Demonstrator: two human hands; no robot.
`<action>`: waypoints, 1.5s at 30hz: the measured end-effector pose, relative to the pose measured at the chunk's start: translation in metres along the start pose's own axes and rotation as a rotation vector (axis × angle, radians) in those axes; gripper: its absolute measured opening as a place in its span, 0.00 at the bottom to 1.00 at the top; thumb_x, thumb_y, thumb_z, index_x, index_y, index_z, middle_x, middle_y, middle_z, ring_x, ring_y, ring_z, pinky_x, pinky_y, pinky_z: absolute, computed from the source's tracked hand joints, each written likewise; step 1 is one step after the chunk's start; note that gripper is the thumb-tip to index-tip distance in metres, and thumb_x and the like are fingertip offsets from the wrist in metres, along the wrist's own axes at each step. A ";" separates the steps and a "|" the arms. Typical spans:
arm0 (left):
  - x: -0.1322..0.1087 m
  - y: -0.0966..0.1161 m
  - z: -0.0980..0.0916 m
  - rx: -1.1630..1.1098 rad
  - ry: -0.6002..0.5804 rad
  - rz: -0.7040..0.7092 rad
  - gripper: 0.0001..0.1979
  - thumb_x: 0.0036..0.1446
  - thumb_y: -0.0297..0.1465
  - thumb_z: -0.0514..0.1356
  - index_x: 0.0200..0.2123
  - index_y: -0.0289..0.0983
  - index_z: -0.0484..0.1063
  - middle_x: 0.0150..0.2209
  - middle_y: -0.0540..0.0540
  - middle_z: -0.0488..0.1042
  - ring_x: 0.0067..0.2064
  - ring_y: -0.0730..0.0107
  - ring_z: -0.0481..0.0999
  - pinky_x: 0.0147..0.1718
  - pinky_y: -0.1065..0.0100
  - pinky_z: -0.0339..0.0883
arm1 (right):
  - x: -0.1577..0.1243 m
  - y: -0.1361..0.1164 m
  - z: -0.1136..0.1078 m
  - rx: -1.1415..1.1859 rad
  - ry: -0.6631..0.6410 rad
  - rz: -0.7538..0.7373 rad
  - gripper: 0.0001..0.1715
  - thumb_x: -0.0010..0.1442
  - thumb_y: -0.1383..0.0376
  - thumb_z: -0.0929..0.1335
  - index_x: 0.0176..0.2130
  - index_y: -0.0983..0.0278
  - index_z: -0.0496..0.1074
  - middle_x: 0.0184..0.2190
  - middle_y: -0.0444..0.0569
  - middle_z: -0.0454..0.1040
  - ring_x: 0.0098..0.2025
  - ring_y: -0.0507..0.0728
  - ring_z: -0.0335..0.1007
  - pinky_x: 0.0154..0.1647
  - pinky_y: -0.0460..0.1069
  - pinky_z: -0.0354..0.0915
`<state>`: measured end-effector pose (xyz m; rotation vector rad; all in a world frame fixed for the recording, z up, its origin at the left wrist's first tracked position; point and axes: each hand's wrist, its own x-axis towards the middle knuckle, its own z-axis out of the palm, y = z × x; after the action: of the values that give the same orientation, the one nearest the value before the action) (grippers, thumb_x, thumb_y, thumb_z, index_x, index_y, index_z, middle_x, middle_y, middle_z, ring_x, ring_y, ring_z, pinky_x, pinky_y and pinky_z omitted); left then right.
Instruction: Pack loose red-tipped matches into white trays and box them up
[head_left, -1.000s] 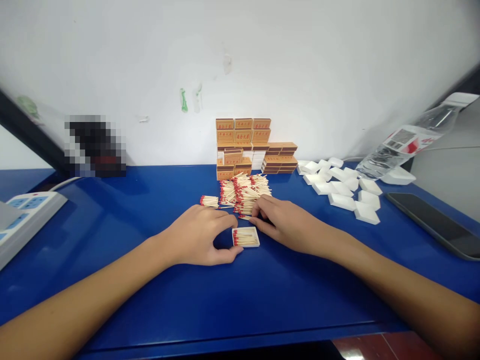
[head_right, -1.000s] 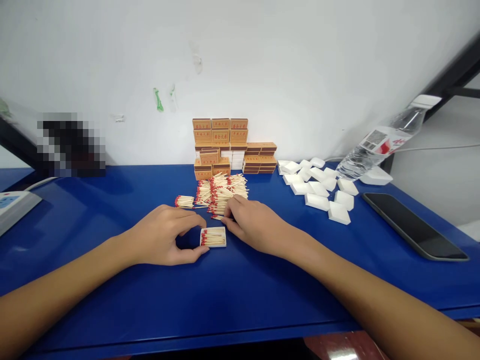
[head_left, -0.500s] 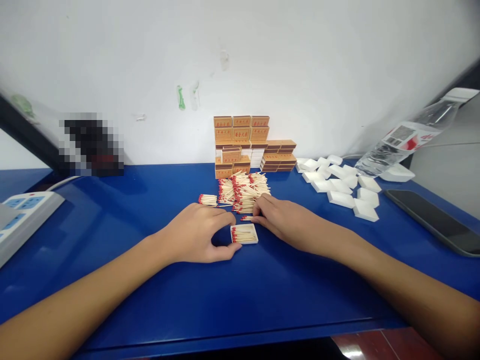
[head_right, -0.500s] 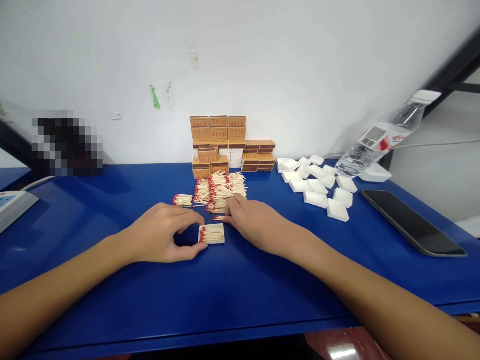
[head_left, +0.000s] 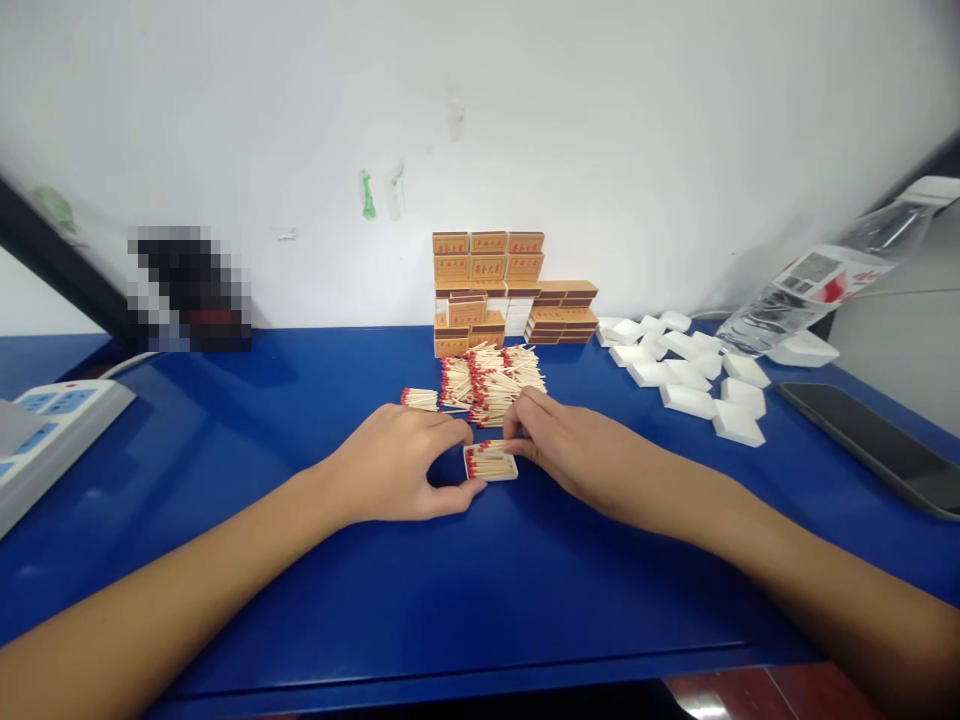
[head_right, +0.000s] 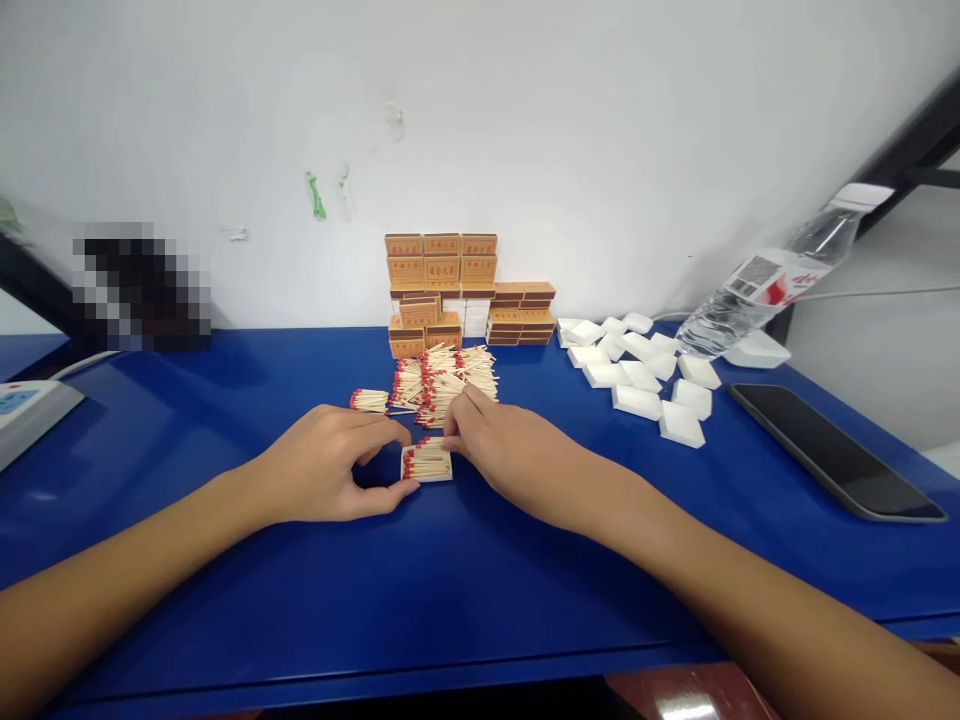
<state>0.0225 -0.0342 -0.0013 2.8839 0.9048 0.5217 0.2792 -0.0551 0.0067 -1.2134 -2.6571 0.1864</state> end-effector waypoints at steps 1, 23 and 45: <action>0.000 0.000 0.000 0.000 -0.001 0.003 0.15 0.61 0.43 0.64 0.40 0.37 0.79 0.29 0.51 0.79 0.27 0.69 0.75 0.28 0.67 0.60 | 0.000 -0.003 0.002 -0.003 0.006 -0.020 0.07 0.76 0.65 0.64 0.42 0.63 0.64 0.41 0.51 0.73 0.33 0.56 0.72 0.32 0.50 0.61; 0.000 0.000 0.001 0.011 -0.010 -0.016 0.15 0.63 0.44 0.62 0.41 0.38 0.78 0.29 0.51 0.79 0.27 0.69 0.75 0.28 0.66 0.61 | 0.003 -0.009 -0.015 -0.214 -0.087 0.117 0.18 0.79 0.60 0.58 0.38 0.62 0.67 0.34 0.50 0.78 0.29 0.57 0.71 0.29 0.52 0.47; 0.000 0.000 0.002 0.038 0.001 -0.009 0.15 0.63 0.45 0.63 0.39 0.38 0.77 0.28 0.50 0.78 0.27 0.69 0.75 0.28 0.67 0.62 | 0.004 -0.011 -0.008 -0.017 0.008 0.023 0.18 0.78 0.62 0.58 0.36 0.62 0.68 0.36 0.49 0.77 0.33 0.56 0.69 0.33 0.51 0.53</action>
<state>0.0236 -0.0343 -0.0030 2.9124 0.9368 0.5113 0.2702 -0.0592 0.0177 -1.2474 -2.6445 0.1625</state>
